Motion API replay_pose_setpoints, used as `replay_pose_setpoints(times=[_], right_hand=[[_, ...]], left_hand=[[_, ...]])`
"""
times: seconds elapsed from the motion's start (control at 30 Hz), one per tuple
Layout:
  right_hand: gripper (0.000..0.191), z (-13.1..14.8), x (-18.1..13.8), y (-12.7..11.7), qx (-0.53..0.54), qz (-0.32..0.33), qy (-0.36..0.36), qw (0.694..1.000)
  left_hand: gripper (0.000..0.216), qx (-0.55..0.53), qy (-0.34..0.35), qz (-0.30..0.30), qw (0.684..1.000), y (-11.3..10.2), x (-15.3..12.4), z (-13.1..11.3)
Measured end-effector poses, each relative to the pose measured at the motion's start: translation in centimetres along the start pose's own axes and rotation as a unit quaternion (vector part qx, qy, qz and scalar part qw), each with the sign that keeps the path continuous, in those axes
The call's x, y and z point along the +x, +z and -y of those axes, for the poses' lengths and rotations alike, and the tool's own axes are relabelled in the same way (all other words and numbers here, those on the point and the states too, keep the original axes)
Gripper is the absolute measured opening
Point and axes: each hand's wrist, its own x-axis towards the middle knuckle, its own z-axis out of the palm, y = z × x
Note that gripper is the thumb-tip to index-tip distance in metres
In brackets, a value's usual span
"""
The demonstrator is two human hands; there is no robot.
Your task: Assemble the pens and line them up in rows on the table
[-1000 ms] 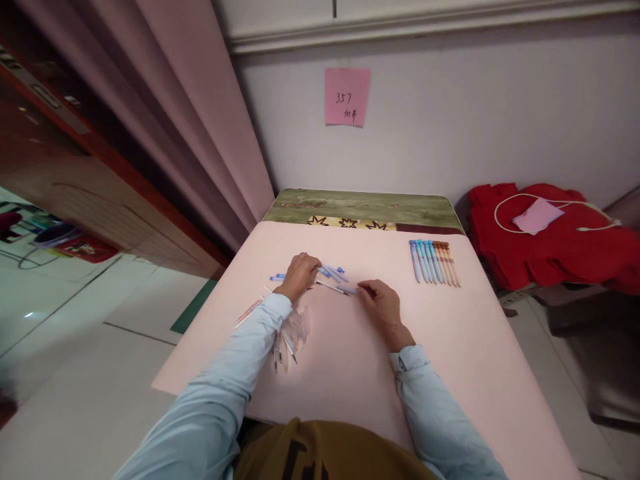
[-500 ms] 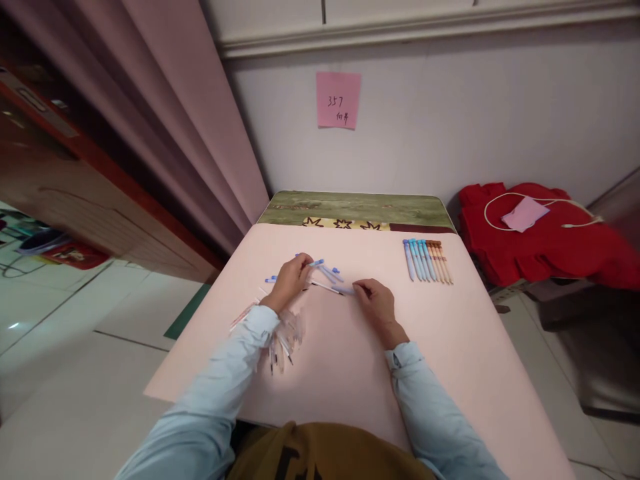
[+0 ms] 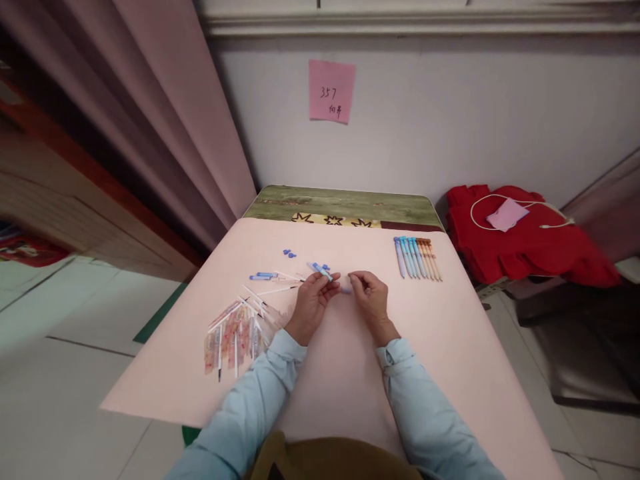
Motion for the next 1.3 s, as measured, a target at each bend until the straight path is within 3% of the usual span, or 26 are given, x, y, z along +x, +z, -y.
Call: replay_pose_setpoints(times=[0.27, 0.5, 0.67, 0.87, 1.07, 1.3], right_hand=[[0.019, 1.3, -0.5, -0.2, 0.012, 0.041, -0.083, 0.996], [0.020, 1.5, -0.9, 0.4, -0.038, 0.047, -0.116, 0.991], [0.017, 1.4, -1.1, 0.6, -0.080, 0.067, -0.142, 0.984], [0.017, 1.4, -1.4, 0.8, -0.101, 0.066, -0.166, 0.979], [0.020, 1.9, -1.1, -0.3, -0.101, 0.054, -0.134, 0.984], [0.022, 0.7, -0.8, -1.5, -0.236, 0.151, -0.160, 0.946]], left_hand=[[0.017, -0.051, 0.047, 0.036, 0.997, -0.1, 0.2, 1.1], [0.017, -0.047, 0.032, 0.058, 0.997, -0.3, 0.1, 1.8], [0.019, -0.080, 0.008, 0.050, 0.996, -0.2, -0.1, 2.5], [0.019, -0.064, 0.027, 0.005, 0.998, -0.1, -0.2, 2.4], [0.020, -0.049, 0.031, 0.010, 0.998, 0.0, -0.4, 1.6], [0.026, -0.038, -0.002, 0.053, 0.998, 0.3, -1.0, 1.5]])
